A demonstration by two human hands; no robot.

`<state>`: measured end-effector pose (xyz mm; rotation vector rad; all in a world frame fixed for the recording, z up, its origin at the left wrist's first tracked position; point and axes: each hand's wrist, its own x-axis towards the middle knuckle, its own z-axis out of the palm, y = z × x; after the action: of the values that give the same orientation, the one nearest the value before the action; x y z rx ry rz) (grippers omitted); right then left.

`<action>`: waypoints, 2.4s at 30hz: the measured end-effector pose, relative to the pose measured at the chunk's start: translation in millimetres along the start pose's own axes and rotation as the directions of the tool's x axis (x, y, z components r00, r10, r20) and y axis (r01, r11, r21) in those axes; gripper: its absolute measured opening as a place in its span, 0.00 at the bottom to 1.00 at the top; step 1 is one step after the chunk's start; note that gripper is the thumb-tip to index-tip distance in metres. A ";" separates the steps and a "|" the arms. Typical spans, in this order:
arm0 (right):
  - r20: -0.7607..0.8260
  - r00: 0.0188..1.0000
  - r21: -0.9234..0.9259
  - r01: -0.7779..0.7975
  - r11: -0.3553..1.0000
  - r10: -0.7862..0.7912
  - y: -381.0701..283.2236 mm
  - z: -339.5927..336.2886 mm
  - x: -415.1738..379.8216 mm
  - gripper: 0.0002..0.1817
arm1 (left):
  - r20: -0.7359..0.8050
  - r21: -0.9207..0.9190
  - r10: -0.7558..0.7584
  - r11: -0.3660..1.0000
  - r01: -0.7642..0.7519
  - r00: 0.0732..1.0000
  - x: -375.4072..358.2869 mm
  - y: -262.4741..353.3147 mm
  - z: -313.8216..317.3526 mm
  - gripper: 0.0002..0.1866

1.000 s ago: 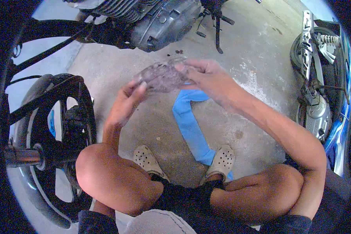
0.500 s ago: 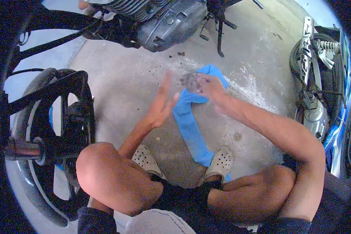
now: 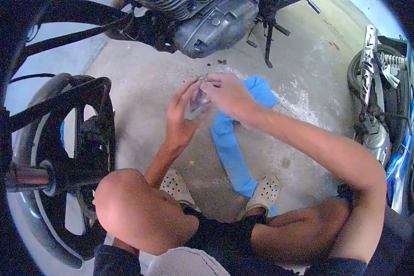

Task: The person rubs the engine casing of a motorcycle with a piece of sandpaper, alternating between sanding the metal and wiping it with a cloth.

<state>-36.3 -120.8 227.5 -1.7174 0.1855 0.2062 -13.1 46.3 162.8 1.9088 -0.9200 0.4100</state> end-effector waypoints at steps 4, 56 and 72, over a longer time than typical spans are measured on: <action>0.084 0.994 0.075 -0.077 0.994 0.071 -24.1 -0.1 -5.1 0.15 | -0.130 -0.154 -0.060 0.987 0.040 0.990 13.5 -13.1 -8.7 0.22; 0.324 0.584 -0.935 0.319 -0.157 -0.744 -37.6 -46.7 59.5 0.49 | -0.025 -0.675 -0.577 0.612 0.412 0.817 80.2 -76.3 21.4 0.14; 0.343 0.607 -0.925 0.353 -0.144 -0.717 -38.4 -47.8 51.6 0.43 | 0.222 -0.926 -0.360 0.213 0.312 0.906 64.7 -114.2 53.9 0.15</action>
<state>24.5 -162.4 259.1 -3.0079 -0.7331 -0.8700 109.7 3.1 106.1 0.8504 -0.4459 -0.3698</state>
